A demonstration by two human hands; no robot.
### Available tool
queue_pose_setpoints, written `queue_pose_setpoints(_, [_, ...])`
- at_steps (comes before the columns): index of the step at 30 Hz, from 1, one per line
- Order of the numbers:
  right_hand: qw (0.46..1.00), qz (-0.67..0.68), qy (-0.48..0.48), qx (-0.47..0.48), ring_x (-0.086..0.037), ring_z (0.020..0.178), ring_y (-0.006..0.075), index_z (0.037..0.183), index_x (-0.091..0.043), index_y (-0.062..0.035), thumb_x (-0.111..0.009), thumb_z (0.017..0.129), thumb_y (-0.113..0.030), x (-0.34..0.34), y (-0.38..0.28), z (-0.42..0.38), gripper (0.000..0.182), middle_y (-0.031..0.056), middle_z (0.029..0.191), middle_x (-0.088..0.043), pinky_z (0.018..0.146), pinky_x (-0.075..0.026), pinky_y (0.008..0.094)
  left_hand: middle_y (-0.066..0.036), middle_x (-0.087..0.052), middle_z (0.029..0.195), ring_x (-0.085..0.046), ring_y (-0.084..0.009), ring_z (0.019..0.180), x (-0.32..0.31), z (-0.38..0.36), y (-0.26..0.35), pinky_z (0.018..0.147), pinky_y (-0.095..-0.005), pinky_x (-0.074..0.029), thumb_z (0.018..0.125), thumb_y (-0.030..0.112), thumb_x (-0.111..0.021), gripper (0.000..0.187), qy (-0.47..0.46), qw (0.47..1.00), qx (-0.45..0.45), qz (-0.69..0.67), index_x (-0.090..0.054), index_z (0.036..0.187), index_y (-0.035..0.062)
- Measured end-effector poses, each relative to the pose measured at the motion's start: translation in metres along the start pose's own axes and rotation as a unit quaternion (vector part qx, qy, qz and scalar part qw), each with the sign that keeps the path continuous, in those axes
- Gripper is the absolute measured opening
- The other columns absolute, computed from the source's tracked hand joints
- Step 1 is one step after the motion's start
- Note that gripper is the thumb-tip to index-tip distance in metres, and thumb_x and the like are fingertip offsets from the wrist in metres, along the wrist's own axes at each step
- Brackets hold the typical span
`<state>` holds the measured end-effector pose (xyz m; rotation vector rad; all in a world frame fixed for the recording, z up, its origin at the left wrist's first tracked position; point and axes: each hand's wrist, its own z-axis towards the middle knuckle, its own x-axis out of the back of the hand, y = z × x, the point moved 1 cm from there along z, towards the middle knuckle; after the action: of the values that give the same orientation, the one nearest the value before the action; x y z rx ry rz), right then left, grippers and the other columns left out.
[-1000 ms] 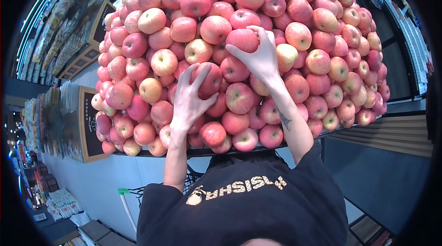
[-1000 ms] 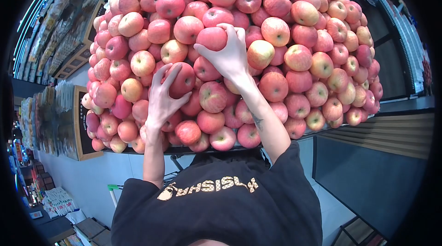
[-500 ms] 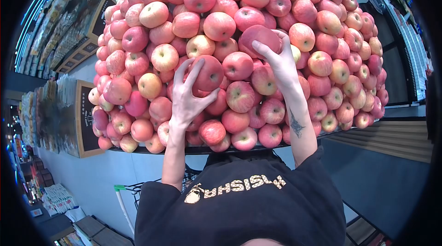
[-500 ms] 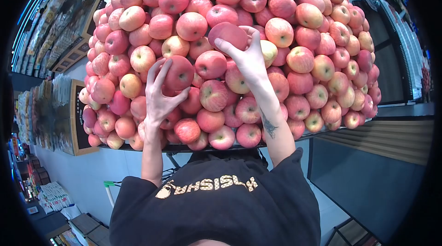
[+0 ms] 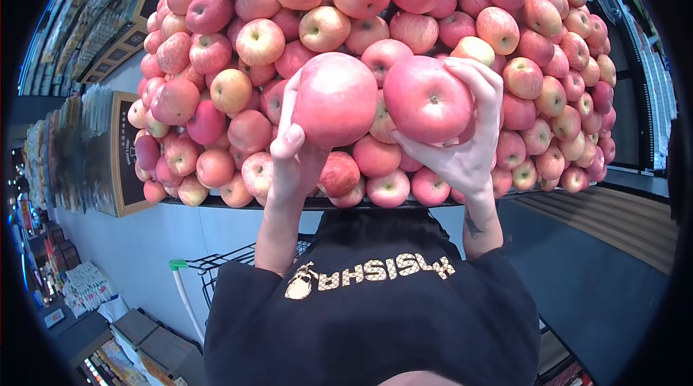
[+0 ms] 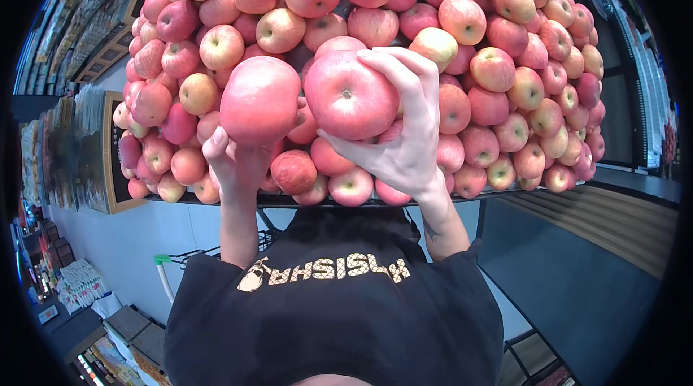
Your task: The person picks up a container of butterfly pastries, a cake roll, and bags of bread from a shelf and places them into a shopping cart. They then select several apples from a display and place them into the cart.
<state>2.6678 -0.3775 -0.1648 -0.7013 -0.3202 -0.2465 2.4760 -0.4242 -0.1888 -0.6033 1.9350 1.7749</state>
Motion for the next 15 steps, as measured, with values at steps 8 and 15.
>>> queue_pose_setpoints(8, [0.999,0.015,-0.016,-0.034,-0.049,0.104,0.0252,0.118,-0.046,-0.0068,-0.084,0.055,-0.012,-0.005,-0.002,-0.008,0.073,0.0115,0.112,-0.046,0.09,-0.043,0.0364,-0.012,-0.038,0.124,-0.044,-0.0236,0.115,0.002,-0.002,-0.001,0.097,-0.0357,-0.041,0.057,0.009,-0.083,0.092,0.061,0.869,-0.287,0.399,-0.029,0.133,0.0061])
queue_pose_setpoints(15, [0.999,-0.012,-0.035,-0.026,-0.05,0.104,0.0296,0.118,-0.047,-0.0081,-0.081,0.053,-0.009,-0.015,0.003,-0.016,0.073,0.0135,0.112,-0.048,0.088,-0.045,0.038,-0.011,-0.041,0.124,-0.047,-0.0211,0.112,-0.004,-0.006,0.005,0.096,-0.0351,-0.042,0.055,0.012,-0.084,0.092,0.125,0.752,-0.302,0.572,-0.031,0.131,0.007])
